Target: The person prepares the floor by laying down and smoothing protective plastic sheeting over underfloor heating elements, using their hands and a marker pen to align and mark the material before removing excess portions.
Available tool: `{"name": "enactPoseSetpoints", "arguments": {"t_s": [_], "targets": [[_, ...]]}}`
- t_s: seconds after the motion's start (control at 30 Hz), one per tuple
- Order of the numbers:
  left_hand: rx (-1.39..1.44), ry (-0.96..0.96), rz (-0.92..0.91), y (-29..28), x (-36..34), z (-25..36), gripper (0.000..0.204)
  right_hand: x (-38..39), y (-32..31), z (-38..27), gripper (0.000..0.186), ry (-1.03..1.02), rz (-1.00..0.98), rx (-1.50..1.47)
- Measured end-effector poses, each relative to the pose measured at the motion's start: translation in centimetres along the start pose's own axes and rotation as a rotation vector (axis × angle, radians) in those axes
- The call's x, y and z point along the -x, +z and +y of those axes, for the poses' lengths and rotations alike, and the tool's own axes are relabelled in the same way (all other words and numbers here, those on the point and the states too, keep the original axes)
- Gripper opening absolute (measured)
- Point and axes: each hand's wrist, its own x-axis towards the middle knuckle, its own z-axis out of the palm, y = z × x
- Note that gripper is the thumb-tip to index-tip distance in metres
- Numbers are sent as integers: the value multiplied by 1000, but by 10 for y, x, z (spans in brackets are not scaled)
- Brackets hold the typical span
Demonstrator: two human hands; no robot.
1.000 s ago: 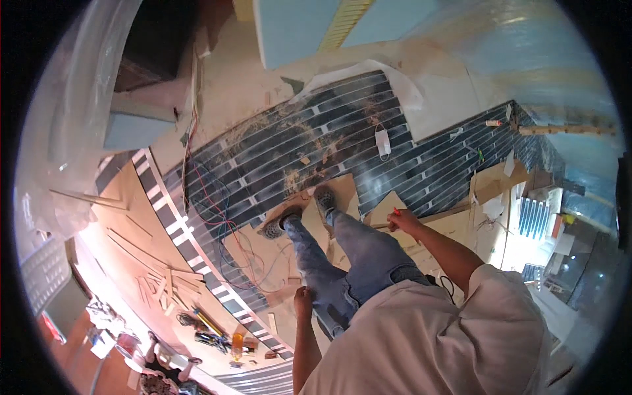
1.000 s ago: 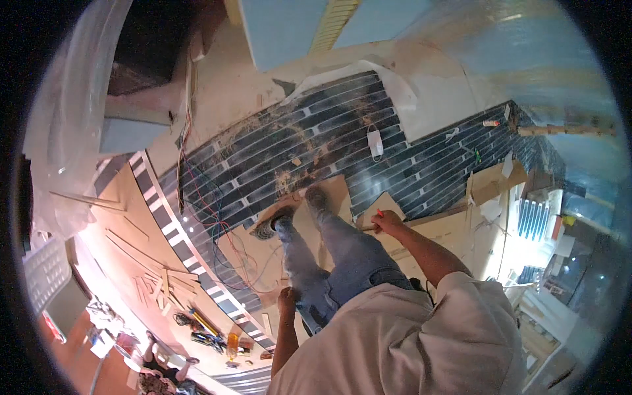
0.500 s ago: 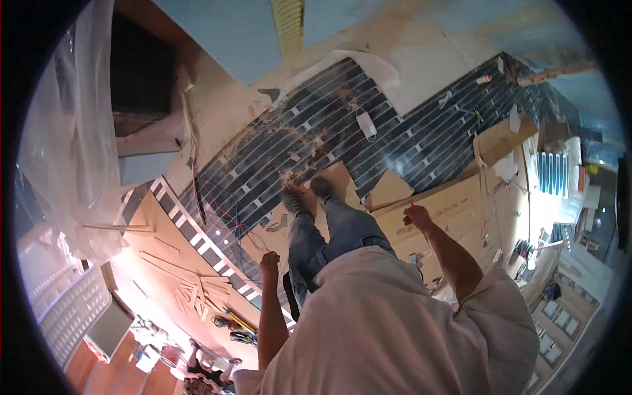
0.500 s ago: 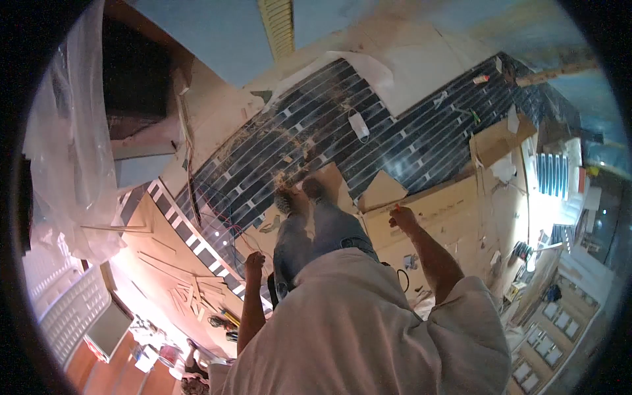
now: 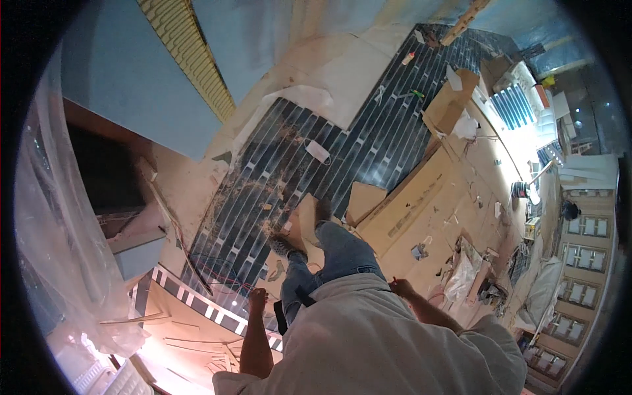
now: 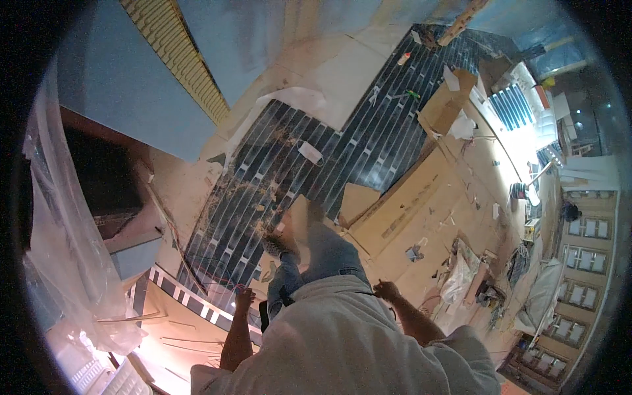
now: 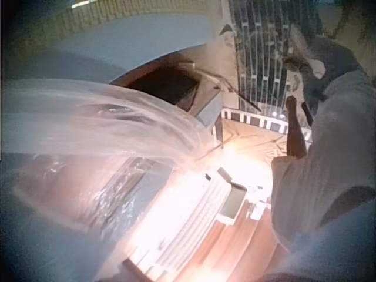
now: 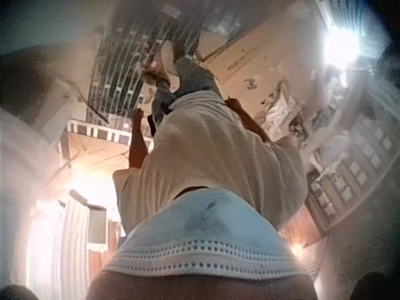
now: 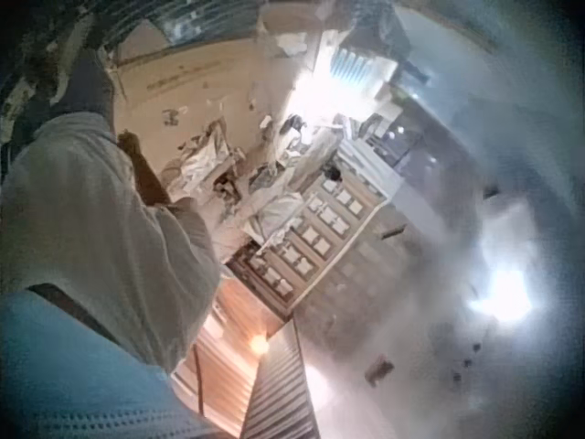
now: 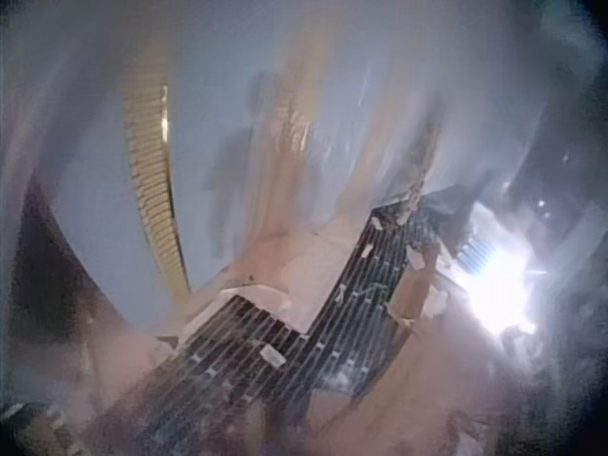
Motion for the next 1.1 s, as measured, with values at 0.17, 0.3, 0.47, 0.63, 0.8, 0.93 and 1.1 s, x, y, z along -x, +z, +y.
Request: {"name": "enactPoseSetpoints", "arguments": {"t_s": [0.17,0.3,0.47,0.63,0.8,0.93,1.1], "targets": [[-82,40,112,-8,-16,4,25,-47,-5,-24,14,373,-177,-267],[-319,175,72,54,-32,74,24,-44,-7,41,25,640,53,-1140],[259,177,-230,97,-61,131,24,-66,-49,117,28,1002,303,-1695],[-640,227,-8,264,-69,255,36,-18,-18,255,31,981,572,-1821],[-784,321,217,286,-50,289,41,-42,-109,288,28,1167,539,-1649],[-948,192,166,273,-100,293,36,-19,-61,320,31,1085,549,-1960],[-1237,245,17,291,-96,303,29,-34,-86,300,29,1278,348,-1634]]}}
